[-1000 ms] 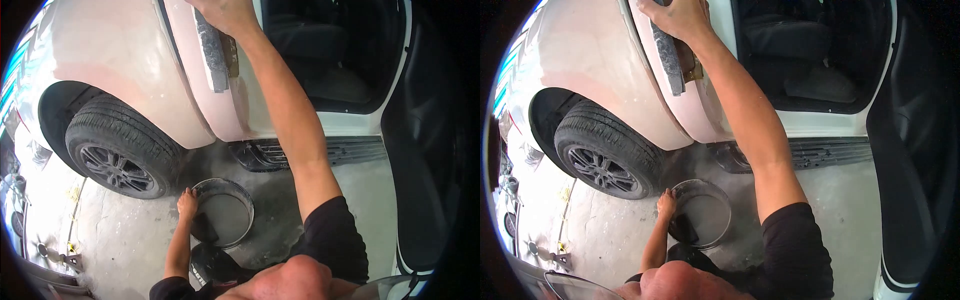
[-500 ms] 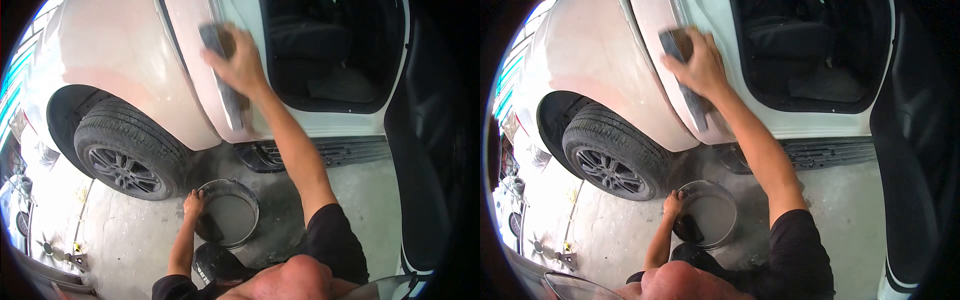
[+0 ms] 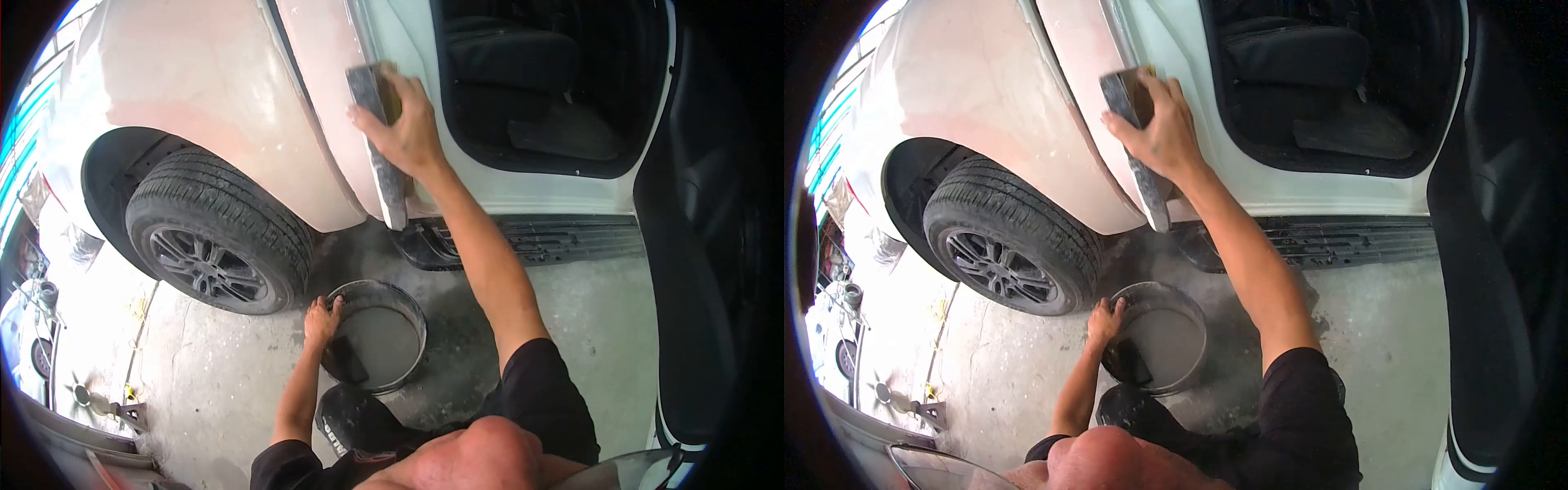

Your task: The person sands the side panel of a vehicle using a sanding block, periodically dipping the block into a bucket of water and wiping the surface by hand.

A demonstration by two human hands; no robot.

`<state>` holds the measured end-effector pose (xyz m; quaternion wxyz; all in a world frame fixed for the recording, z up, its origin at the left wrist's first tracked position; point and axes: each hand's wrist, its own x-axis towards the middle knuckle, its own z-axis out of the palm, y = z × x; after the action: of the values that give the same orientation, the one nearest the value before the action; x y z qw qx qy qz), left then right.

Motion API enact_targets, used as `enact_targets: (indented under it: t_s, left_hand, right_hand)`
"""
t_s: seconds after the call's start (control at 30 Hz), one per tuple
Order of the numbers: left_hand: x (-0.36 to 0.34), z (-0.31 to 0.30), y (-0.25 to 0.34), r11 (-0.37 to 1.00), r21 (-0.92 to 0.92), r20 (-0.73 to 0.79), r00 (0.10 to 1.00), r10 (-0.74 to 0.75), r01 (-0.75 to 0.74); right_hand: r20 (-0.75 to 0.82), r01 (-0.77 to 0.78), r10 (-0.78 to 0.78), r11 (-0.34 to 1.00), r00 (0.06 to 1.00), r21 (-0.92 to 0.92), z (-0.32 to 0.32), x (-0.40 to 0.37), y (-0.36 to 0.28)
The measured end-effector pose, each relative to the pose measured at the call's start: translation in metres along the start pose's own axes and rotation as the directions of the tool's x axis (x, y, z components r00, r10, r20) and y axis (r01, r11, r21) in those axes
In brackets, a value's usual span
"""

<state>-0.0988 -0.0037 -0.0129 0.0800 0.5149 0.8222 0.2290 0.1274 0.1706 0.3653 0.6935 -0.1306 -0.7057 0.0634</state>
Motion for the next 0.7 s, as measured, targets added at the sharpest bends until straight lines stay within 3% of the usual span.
enact_targets:
  t_s: [0.1, 0.13, 0.2, 0.3, 0.37, 0.47, 0.6, 0.63, 0.67, 0.7]
  left_hand:
    - [0.004, -0.001, -0.002, 1.0, 0.006, -0.015, 1.0, 0.017, -0.017]
    - [0.004, 0.0, 0.001, 1.0, 0.022, -0.017, 1.0, 0.014, -0.014]
    - [0.0, -0.002, 0.004, 0.999, 0.049, -0.004, 1.0, 0.002, -0.002]
    - [-0.004, -0.007, 0.006, 0.999, 0.052, 0.003, 1.0, 0.005, -0.005]
    - [-0.001, -0.003, -0.001, 0.999, 0.029, -0.036, 0.999, 0.04, -0.039]
    - [-0.006, -0.005, -0.001, 0.996, -0.02, -0.087, 0.992, 0.086, -0.088]
    - [-0.003, -0.006, 0.0, 0.996, -0.039, -0.046, 0.996, 0.072, -0.074]
    - [-0.003, -0.009, 0.003, 0.998, -0.032, -0.03, 0.998, 0.06, -0.061]
    - [-0.004, -0.01, 0.003, 0.998, -0.024, -0.014, 0.999, 0.05, -0.05]
    - [-0.004, -0.008, -0.002, 0.998, -0.038, -0.013, 0.999, 0.052, -0.052]
  right_hand:
    - [0.027, 0.022, -0.022, 1.0, 0.999, -0.01, 0.002, 0.033, -0.007]
    - [0.028, 0.085, -0.082, 0.991, 0.996, -0.101, 0.006, 0.067, -0.007]
    - [0.252, -0.148, 0.137, 0.989, 0.958, 0.025, 0.0, 0.135, -0.03]
    - [0.12, -0.068, 0.07, 0.997, 0.99, -0.02, 0.002, 0.121, -0.032]
    - [0.056, 0.031, -0.025, 0.994, 0.998, -0.101, 0.006, 0.06, -0.002]
    - [0.06, -0.029, 0.032, 0.998, 0.998, -0.049, -0.002, -0.005, 0.005]
    - [0.003, 0.085, -0.085, 0.989, 0.996, -0.117, 0.012, 0.106, -0.026]
    - [0.193, -0.067, 0.079, 0.996, 0.978, -0.067, 0.01, 0.141, -0.038]
    - [0.042, 0.019, -0.015, 0.994, 0.999, -0.105, 0.007, 0.152, -0.061]
    - [0.126, -0.047, 0.054, 0.997, 0.991, -0.058, 0.006, 0.147, -0.052]
